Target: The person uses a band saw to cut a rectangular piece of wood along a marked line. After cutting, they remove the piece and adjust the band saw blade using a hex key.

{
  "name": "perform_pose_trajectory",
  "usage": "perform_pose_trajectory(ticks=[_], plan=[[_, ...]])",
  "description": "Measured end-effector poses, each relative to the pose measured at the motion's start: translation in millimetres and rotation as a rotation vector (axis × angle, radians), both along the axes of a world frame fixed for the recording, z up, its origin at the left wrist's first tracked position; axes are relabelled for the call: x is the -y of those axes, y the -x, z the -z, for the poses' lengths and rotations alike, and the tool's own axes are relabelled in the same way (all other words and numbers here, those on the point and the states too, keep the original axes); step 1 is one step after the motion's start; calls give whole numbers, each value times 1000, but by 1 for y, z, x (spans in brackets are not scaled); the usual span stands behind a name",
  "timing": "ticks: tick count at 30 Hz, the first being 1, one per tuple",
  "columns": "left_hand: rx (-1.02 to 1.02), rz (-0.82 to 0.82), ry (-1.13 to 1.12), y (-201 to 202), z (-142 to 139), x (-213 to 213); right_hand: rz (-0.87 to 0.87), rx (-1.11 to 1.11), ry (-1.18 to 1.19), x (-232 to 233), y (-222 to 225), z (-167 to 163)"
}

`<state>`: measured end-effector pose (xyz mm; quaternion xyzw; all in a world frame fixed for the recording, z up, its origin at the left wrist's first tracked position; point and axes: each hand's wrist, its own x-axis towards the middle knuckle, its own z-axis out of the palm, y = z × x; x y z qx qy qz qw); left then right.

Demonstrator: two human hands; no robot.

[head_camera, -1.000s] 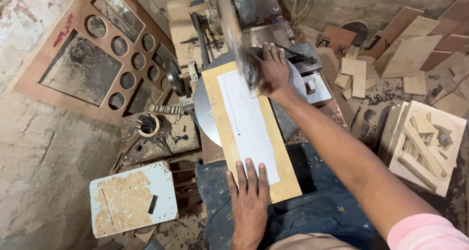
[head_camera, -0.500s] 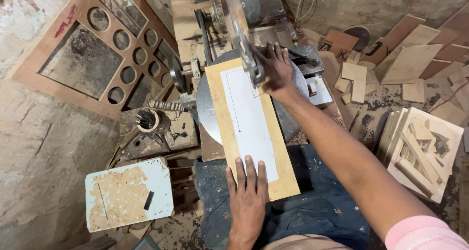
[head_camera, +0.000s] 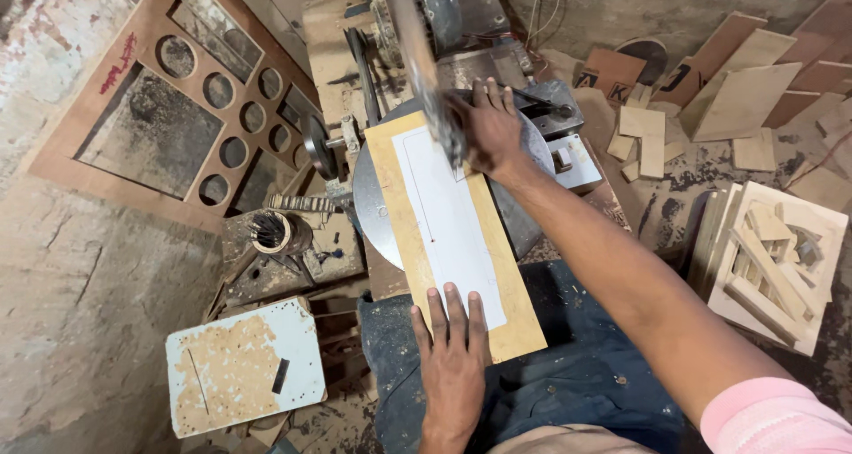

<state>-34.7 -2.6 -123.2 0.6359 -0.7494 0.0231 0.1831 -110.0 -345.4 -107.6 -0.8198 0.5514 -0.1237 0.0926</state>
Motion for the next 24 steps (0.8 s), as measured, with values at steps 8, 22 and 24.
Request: perform_pose_trajectory(ticks=[8, 22, 24], plan=[[-25, 11, -36, -1, 0, 1, 1, 10, 63, 3, 3, -1], [13, -11, -14, -2, 0, 5, -17, -7, 65, 7, 0, 2], [-17, -7, 8, -1, 1, 6, -33, 20, 6, 6, 1, -1]])
